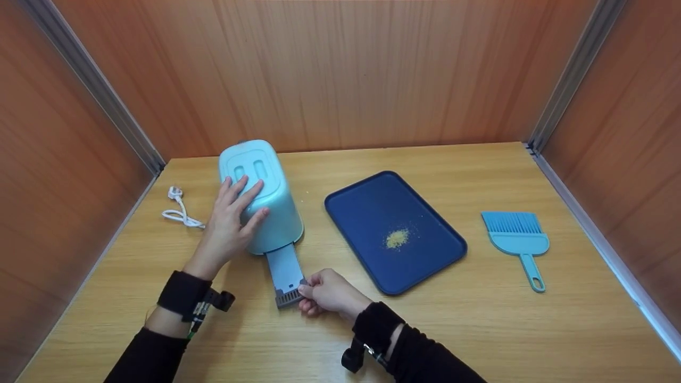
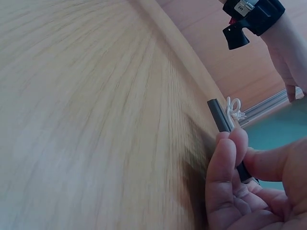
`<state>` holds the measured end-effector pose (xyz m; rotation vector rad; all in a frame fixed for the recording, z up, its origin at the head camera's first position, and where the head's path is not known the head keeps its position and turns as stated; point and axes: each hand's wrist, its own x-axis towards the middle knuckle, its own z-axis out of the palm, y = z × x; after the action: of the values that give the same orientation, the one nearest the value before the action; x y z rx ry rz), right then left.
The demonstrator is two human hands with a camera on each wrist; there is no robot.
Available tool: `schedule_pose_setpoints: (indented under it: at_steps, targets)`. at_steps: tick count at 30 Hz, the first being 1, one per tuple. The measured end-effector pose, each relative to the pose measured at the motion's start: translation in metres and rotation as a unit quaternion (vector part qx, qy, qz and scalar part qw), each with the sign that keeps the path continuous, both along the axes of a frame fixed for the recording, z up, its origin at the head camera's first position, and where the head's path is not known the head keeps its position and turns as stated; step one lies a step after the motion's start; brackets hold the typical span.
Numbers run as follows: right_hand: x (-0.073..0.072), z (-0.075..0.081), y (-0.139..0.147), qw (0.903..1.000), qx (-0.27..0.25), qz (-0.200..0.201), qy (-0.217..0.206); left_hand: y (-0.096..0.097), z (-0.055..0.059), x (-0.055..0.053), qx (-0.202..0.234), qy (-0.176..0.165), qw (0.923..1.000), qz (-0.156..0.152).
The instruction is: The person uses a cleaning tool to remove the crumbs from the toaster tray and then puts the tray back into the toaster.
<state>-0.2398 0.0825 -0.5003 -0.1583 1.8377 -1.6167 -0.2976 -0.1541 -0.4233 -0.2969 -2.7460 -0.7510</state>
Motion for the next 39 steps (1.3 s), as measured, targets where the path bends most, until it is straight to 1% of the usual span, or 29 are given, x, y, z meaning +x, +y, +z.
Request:
schedule_pose_setpoints:
  at_steps: [7,11,16,22,24,31,35,39]
  targets:
    - [-0.011,0.0,-0.011,0.9998,0.006,-0.021,-0.002,0.001,0.0,0.0,-0.002,-0.003,1.0,0.003]
    - [-0.017,0.0,-0.017,0.9996,0.005,-0.026,-0.001,-0.001,-0.001,0.0,-0.001,0.003,1.0,0.006]
    - [-0.025,0.0,-0.025,0.9989,0.012,-0.045,-0.001,-0.002,-0.002,0.0,-0.001,0.007,1.0,0.006]
    - [-0.032,0.0,-0.029,0.9966,0.048,-0.06,0.03,0.0,-0.001,0.0,-0.001,0.004,1.0,0.004]
    - [-0.034,-0.001,-0.031,0.9957,0.052,-0.067,0.037,0.0,-0.001,0.0,-0.002,0.005,1.0,0.003]
    - [-0.038,-0.004,-0.037,0.9949,0.016,-0.095,0.032,0.0,-0.002,0.0,-0.002,0.031,0.9995,-0.004]
    - [-0.04,-0.005,-0.04,0.9936,-0.015,-0.112,0.012,0.0,-0.003,0.0,-0.001,0.027,0.9996,-0.001]
    - [-0.041,-0.005,-0.042,0.9923,-0.043,-0.116,-0.003,0.0,-0.003,0.0,-0.001,0.026,0.9997,0.001]
